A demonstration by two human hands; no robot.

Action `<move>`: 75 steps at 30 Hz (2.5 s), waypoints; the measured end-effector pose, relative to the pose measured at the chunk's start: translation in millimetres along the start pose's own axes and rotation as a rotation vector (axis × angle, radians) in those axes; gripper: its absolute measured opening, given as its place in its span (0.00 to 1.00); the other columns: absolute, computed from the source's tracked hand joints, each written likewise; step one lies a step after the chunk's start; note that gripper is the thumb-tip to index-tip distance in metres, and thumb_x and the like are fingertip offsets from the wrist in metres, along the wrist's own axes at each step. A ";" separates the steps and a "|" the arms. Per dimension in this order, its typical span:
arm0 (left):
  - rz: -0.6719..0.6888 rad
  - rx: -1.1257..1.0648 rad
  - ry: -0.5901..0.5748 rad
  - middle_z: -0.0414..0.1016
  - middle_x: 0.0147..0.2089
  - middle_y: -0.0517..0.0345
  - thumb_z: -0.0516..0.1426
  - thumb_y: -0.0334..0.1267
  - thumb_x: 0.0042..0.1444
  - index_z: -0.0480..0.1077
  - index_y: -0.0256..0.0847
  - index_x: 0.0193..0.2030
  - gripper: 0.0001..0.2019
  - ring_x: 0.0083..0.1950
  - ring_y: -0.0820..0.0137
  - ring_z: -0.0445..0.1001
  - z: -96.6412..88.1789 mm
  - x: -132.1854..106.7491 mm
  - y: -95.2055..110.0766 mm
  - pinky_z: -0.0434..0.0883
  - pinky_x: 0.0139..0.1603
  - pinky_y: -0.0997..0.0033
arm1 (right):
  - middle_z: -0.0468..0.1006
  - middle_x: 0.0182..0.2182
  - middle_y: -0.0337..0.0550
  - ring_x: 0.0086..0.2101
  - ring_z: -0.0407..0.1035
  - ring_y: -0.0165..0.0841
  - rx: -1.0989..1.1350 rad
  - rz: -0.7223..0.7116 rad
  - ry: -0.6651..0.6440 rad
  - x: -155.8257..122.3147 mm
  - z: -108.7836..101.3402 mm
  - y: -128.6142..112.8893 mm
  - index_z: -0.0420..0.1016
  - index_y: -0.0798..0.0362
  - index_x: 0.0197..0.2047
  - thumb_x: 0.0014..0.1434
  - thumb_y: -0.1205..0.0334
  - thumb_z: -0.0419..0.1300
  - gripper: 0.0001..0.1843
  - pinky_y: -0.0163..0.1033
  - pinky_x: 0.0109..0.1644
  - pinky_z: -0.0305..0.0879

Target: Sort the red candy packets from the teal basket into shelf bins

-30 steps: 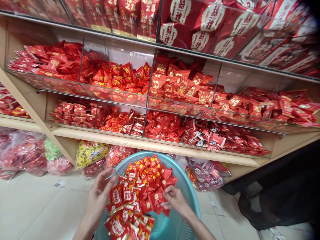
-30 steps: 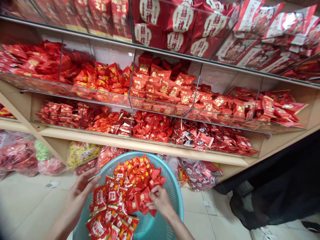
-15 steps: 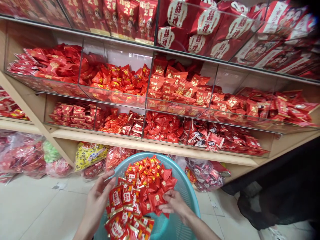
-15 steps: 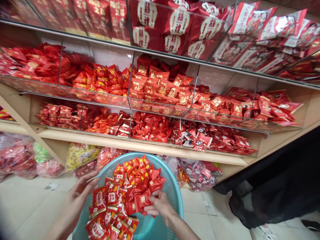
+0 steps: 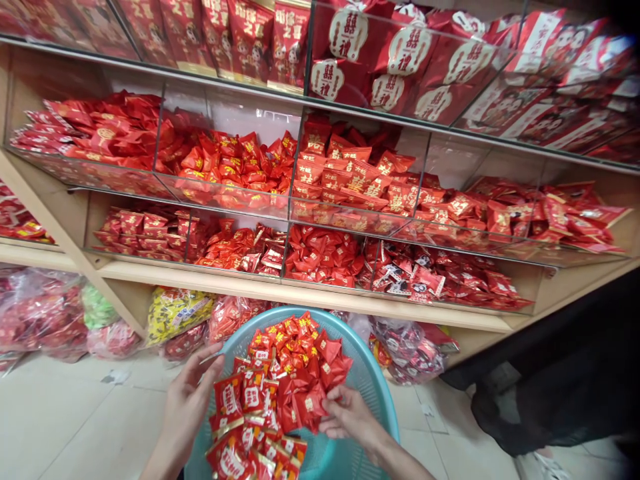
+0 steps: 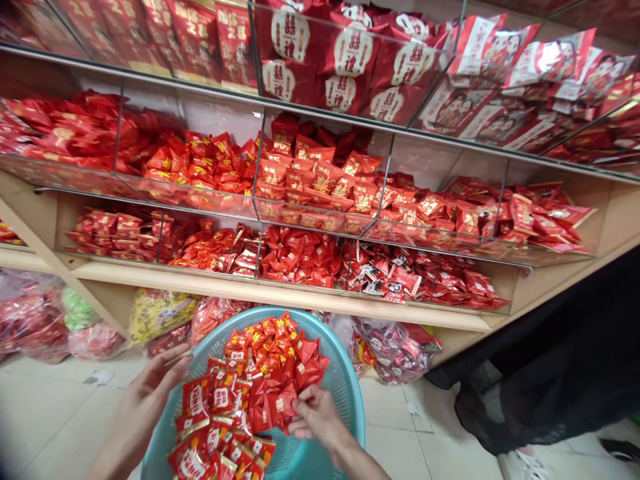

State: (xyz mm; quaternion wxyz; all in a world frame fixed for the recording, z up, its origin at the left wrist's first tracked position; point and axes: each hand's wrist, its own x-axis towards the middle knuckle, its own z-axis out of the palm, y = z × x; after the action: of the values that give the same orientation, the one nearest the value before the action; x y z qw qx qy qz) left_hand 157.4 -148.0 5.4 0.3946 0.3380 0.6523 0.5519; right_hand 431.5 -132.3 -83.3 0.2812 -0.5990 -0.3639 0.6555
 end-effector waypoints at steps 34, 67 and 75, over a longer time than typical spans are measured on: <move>0.297 0.367 0.043 0.76 0.47 0.50 0.56 0.55 0.47 0.71 0.41 0.43 0.22 0.52 0.53 0.71 -13.4 33.7 -72.8 0.68 0.53 0.53 | 0.70 0.19 0.31 0.23 0.75 0.33 -0.042 -0.028 0.010 18.5 -16.5 -12.1 0.59 0.53 0.26 0.41 0.52 0.68 0.22 0.31 0.25 0.68; 0.392 0.407 0.036 0.74 0.46 0.50 0.55 0.53 0.49 0.71 0.43 0.41 0.19 0.53 0.54 0.69 -11.0 40.8 -84.6 0.64 0.57 0.48 | 0.78 0.27 0.41 0.29 0.71 0.33 -0.881 -0.904 0.296 2.4 -14.4 -192.1 0.72 0.52 0.32 0.59 0.58 0.54 0.10 0.34 0.33 0.62; 0.421 0.414 0.052 0.73 0.46 0.48 0.55 0.52 0.49 0.71 0.41 0.40 0.19 0.52 0.53 0.70 -13.0 42.0 -88.4 0.65 0.55 0.48 | 0.75 0.40 0.46 0.34 0.71 0.34 -0.932 -0.998 0.391 51.1 37.3 -250.1 0.74 0.52 0.39 0.56 0.63 0.59 0.07 0.35 0.38 0.62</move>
State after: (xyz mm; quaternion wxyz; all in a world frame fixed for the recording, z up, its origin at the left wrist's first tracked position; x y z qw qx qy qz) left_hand 126.0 -131.4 -86.7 0.1774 0.5250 0.6764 0.4851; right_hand 371.4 47.9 91.3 0.3227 -0.5253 -0.7803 0.1050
